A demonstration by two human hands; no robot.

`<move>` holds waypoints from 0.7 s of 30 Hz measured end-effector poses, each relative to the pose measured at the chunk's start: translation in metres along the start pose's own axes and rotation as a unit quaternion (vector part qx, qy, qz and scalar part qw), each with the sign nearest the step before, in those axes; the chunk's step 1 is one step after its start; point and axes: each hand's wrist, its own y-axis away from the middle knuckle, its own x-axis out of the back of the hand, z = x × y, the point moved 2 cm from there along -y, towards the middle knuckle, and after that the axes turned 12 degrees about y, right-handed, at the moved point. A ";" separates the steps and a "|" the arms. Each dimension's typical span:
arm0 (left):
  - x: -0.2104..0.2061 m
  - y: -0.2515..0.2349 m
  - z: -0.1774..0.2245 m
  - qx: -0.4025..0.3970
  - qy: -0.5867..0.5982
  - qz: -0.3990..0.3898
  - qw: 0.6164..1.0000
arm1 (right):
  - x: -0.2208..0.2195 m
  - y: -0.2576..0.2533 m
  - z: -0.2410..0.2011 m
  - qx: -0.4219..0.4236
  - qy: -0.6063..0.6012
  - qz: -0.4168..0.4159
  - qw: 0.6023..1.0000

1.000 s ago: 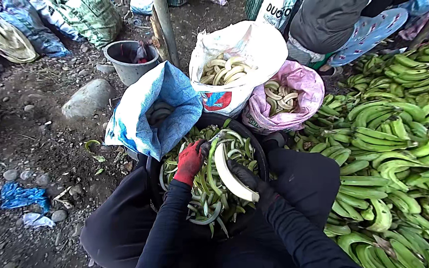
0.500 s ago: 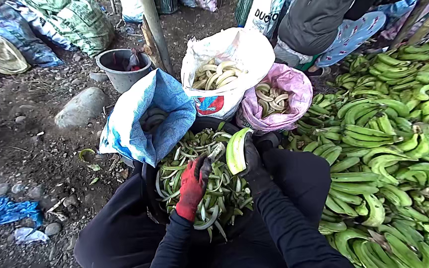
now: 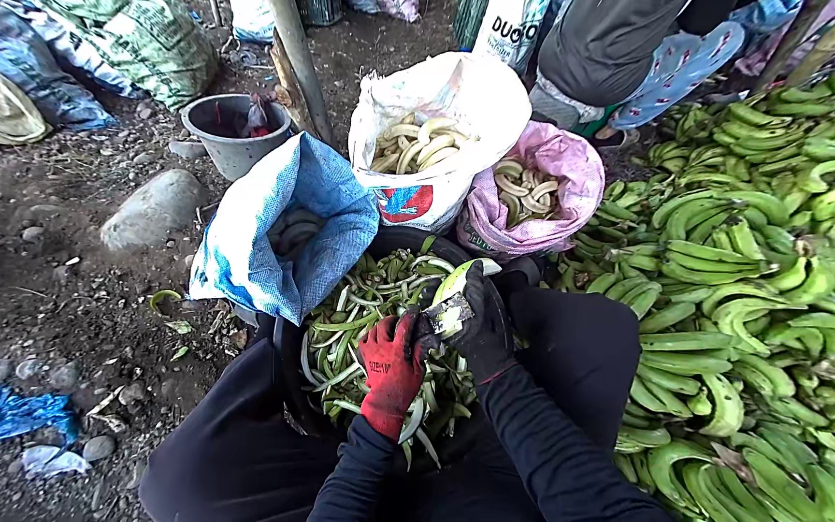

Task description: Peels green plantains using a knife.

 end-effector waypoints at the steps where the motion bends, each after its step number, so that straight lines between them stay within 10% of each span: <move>1: -0.001 -0.004 -0.001 0.010 0.005 -0.005 1.000 | 0.004 0.001 0.006 0.005 0.005 -0.031 0.999; 9: 0.016 -0.062 -0.025 0.100 0.032 -0.161 0.981 | 0.032 0.023 0.050 -0.062 0.115 -0.210 0.969; 21: 0.026 -0.029 -0.022 -0.078 0.044 -0.009 0.996 | 0.000 0.035 -0.015 0.051 0.049 -0.170 0.983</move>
